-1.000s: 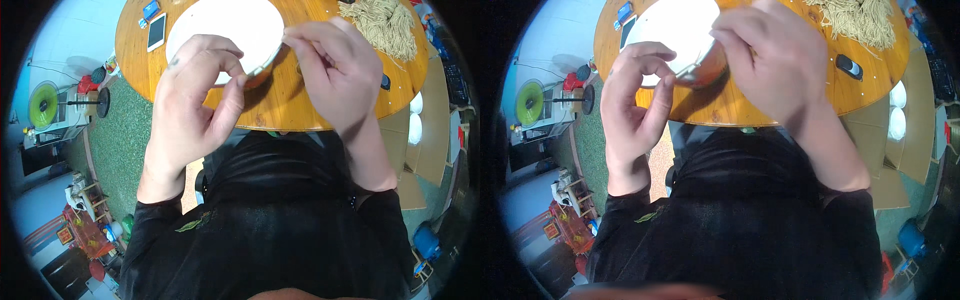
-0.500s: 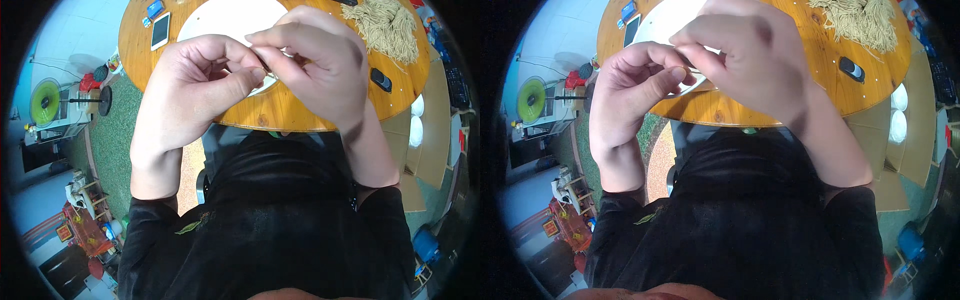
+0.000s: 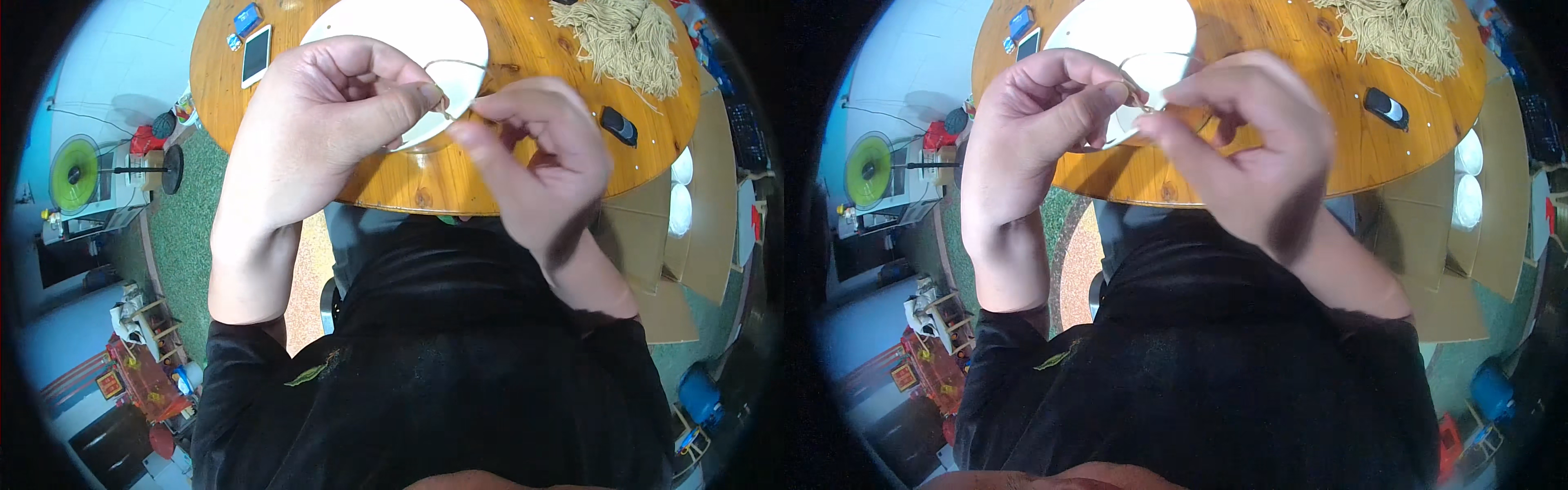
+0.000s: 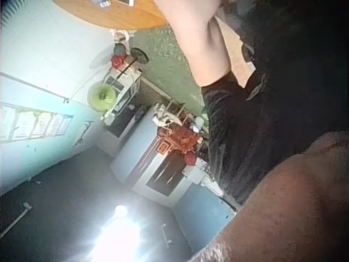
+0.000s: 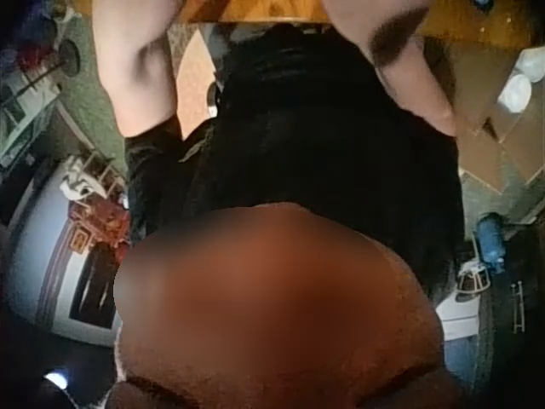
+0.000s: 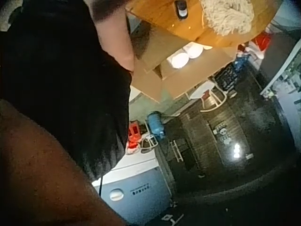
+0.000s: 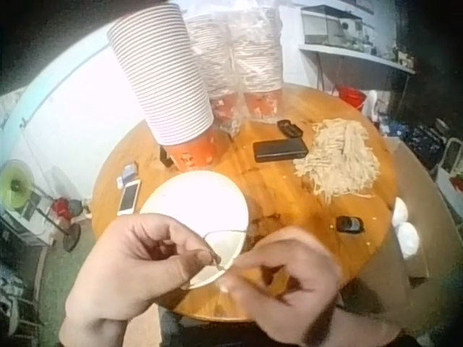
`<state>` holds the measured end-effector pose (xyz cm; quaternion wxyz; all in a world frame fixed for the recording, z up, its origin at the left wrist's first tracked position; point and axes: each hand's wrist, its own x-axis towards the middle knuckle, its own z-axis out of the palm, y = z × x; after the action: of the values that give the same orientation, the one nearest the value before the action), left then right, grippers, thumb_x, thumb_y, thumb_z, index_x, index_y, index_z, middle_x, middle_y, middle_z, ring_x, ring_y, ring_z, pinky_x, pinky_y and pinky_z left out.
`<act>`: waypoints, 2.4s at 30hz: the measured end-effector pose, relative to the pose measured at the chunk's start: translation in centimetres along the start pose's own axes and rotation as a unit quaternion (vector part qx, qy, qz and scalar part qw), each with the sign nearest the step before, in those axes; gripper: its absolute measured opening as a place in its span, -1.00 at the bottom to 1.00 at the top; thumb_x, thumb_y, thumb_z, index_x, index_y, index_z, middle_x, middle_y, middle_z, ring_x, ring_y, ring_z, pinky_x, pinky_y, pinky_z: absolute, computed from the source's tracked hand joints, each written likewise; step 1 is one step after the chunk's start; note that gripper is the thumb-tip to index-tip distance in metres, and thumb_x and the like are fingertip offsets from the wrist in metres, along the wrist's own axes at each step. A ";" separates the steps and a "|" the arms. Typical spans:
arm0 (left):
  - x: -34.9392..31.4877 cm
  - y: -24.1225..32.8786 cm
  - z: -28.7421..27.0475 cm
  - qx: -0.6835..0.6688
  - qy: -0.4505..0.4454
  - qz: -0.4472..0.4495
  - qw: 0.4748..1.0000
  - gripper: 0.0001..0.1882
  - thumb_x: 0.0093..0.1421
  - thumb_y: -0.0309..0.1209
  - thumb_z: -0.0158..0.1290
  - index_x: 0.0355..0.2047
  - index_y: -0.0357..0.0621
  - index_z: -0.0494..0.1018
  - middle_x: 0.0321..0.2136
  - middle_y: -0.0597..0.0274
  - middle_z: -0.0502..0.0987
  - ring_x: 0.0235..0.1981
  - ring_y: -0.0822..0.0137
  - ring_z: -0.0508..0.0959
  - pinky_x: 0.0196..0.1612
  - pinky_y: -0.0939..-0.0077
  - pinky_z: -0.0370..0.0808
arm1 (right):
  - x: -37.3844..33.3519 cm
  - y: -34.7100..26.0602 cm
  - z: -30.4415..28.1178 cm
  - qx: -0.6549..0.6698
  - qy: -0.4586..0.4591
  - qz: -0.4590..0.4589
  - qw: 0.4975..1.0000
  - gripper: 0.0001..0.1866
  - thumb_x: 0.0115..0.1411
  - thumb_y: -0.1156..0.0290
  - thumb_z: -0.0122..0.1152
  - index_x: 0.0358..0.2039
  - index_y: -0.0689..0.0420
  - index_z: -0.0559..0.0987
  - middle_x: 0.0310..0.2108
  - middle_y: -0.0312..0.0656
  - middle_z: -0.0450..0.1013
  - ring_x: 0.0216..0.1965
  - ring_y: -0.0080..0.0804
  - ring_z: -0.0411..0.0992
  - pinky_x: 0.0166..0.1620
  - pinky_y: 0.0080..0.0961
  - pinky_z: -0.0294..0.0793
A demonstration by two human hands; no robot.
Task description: Unpacking stacks of paper bowls from a cardboard box and plastic sleeves, and preparing rubber bands on a table.
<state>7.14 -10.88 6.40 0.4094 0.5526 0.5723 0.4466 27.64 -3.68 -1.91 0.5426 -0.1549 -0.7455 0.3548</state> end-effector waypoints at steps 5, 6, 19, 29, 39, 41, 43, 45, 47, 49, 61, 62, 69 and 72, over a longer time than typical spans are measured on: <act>-0.4 0.0 1.2 0.040 0.027 0.006 0.999 -0.87 0.34 -0.55 0.25 -0.13 -0.28 0.69 -0.32 0.28 0.74 -0.39 0.59 0.60 -0.29 0.71 0.52 | 0.1 -0.4 1.3 -0.030 0.034 0.078 0.996 -0.87 0.17 0.51 0.55 -0.28 0.19 0.75 -0.31 -0.24 0.61 -0.37 -0.59 0.59 -0.36 -0.66 0.54; -0.5 0.0 1.4 0.046 0.040 0.009 0.998 -0.86 0.33 -0.57 0.26 -0.12 -0.28 0.70 -0.31 0.27 0.74 -0.38 0.58 0.61 -0.27 0.70 0.54 | 0.2 -0.5 1.2 -0.029 0.031 0.081 0.996 -0.89 0.19 0.52 0.53 -0.28 0.20 0.74 -0.31 -0.24 0.60 -0.37 -0.60 0.58 -0.35 -0.66 0.54; -0.9 -0.5 3.3 0.213 0.106 0.034 0.971 -0.81 0.30 -0.60 0.32 -0.09 -0.38 0.67 -0.28 0.27 0.72 -0.36 0.59 0.63 -0.24 0.70 0.60 | -1.5 0.9 1.8 0.129 0.017 0.060 0.990 -0.95 0.30 0.54 0.43 -0.27 0.23 0.70 -0.28 -0.21 0.60 -0.30 -0.54 0.57 -0.27 -0.64 0.54; -0.6 -1.4 3.3 0.135 0.153 0.078 0.976 -0.81 0.24 -0.50 0.37 -0.15 -0.27 0.71 -0.41 0.29 0.71 -0.42 0.61 0.63 -0.35 0.65 0.58 | -0.9 0.9 1.9 0.037 0.052 -0.083 0.995 -0.92 0.28 0.60 0.43 -0.22 0.24 0.70 -0.23 -0.15 0.65 -0.27 -0.52 0.63 -0.23 -0.65 0.61; -1.0 -1.3 3.0 -0.021 0.119 0.123 0.985 -0.72 0.35 -0.68 0.21 0.06 -0.42 0.55 -0.14 0.03 0.74 -0.12 0.39 0.72 0.06 0.51 0.66 | 1.1 -1.7 0.7 0.162 0.023 0.221 0.961 -0.89 0.40 0.54 0.35 -0.12 0.28 0.65 -0.28 -0.26 0.64 -0.32 -0.65 0.59 -0.26 -0.69 0.61; -1.0 -0.7 3.0 -0.010 0.112 0.120 0.986 -0.72 0.35 -0.68 0.20 0.07 -0.42 0.54 -0.15 0.04 0.73 -0.12 0.39 0.72 0.05 0.51 0.66 | 1.6 -1.3 0.2 0.146 -0.006 0.245 0.958 -0.89 0.40 0.55 0.34 -0.11 0.29 0.64 -0.28 -0.25 0.64 -0.29 -0.63 0.59 -0.22 -0.66 0.63; -0.8 -0.2 3.1 0.034 0.092 0.078 0.992 -0.70 0.36 -0.67 0.20 0.09 -0.41 0.54 -0.17 0.10 0.72 -0.13 0.41 0.70 0.03 0.51 0.68 | 2.1 -1.3 -0.2 0.150 -0.016 0.252 0.956 -0.89 0.40 0.55 0.33 -0.11 0.30 0.64 -0.27 -0.24 0.64 -0.28 -0.62 0.60 -0.20 -0.65 0.64; -0.6 -0.4 3.0 0.030 0.089 0.085 0.992 -0.69 0.36 -0.66 0.20 0.10 -0.41 0.54 -0.18 0.13 0.71 -0.14 0.42 0.70 0.02 0.51 0.69 | 2.2 -1.3 -0.4 0.155 -0.027 0.257 0.953 -0.89 0.40 0.56 0.33 -0.11 0.31 0.64 -0.27 -0.24 0.64 -0.27 -0.61 0.60 -0.18 -0.64 0.64; -0.4 -0.5 2.8 0.026 0.085 0.092 0.992 -0.68 0.36 -0.65 0.20 0.11 -0.41 0.53 -0.19 0.15 0.70 -0.16 0.42 0.70 0.02 0.50 0.70 | 2.3 -1.3 -0.3 0.169 -0.028 0.251 0.953 -0.89 0.41 0.57 0.31 -0.11 0.32 0.63 -0.27 -0.24 0.63 -0.26 -0.61 0.60 -0.17 -0.64 0.64; -0.3 -0.5 2.7 0.117 0.072 0.112 0.984 -0.67 0.36 -0.65 0.21 0.12 -0.41 0.53 -0.20 0.19 0.69 -0.17 0.43 0.69 0.03 0.50 0.70 | 2.2 -1.1 -0.3 0.183 -0.028 0.253 0.950 -0.89 0.41 0.57 0.31 -0.11 0.32 0.63 -0.26 -0.24 0.63 -0.25 -0.61 0.60 -0.17 -0.64 0.64; 1.1 1.2 1.9 0.288 -0.020 -0.048 0.956 -0.73 0.42 -0.57 0.16 0.11 -0.29 0.60 -0.18 0.18 0.73 -0.15 0.40 0.73 -0.02 0.46 0.70 | 0.5 0.6 -0.5 0.255 -0.049 0.210 0.943 -0.88 0.44 0.56 0.27 -0.08 0.33 0.60 -0.18 -0.10 0.66 -0.28 -0.54 0.61 -0.15 -0.61 0.65; 1.4 1.3 1.8 0.288 -0.019 -0.048 0.956 -0.73 0.42 -0.57 0.16 0.11 -0.29 0.60 -0.18 0.18 0.73 -0.15 0.40 0.73 -0.02 0.46 0.70 | 0.2 0.7 -0.5 0.258 -0.057 0.188 0.946 -0.88 0.44 0.57 0.26 -0.07 0.33 0.59 -0.17 -0.08 0.66 -0.28 -0.53 0.61 -0.14 -0.61 0.65; 2.3 0.9 1.6 0.192 -0.092 0.012 0.977 -0.79 0.38 -0.66 0.13 -0.02 -0.33 0.64 -0.22 0.20 0.73 -0.15 0.42 0.72 0.02 0.49 0.66 | -0.5 0.7 0.0 0.274 -0.020 0.159 0.948 -0.88 0.44 0.55 0.28 -0.07 0.31 0.60 -0.21 -0.16 0.65 -0.29 -0.57 0.60 -0.16 -0.64 0.65; 2.3 0.3 1.5 0.155 -0.065 0.026 0.986 -0.74 0.36 -0.69 0.13 0.02 -0.30 0.62 -0.22 0.24 0.72 -0.14 0.45 0.71 0.01 0.53 0.65 | -0.6 0.7 -0.1 0.296 -0.008 0.180 0.938 -0.88 0.44 0.54 0.29 -0.08 0.31 0.61 -0.23 -0.17 0.64 -0.30 -0.57 0.61 -0.17 -0.65 0.64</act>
<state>8.55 -8.51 6.33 0.3434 0.6517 0.5922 0.3266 27.85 -3.50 -2.75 0.4850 -0.1164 -0.5709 0.6521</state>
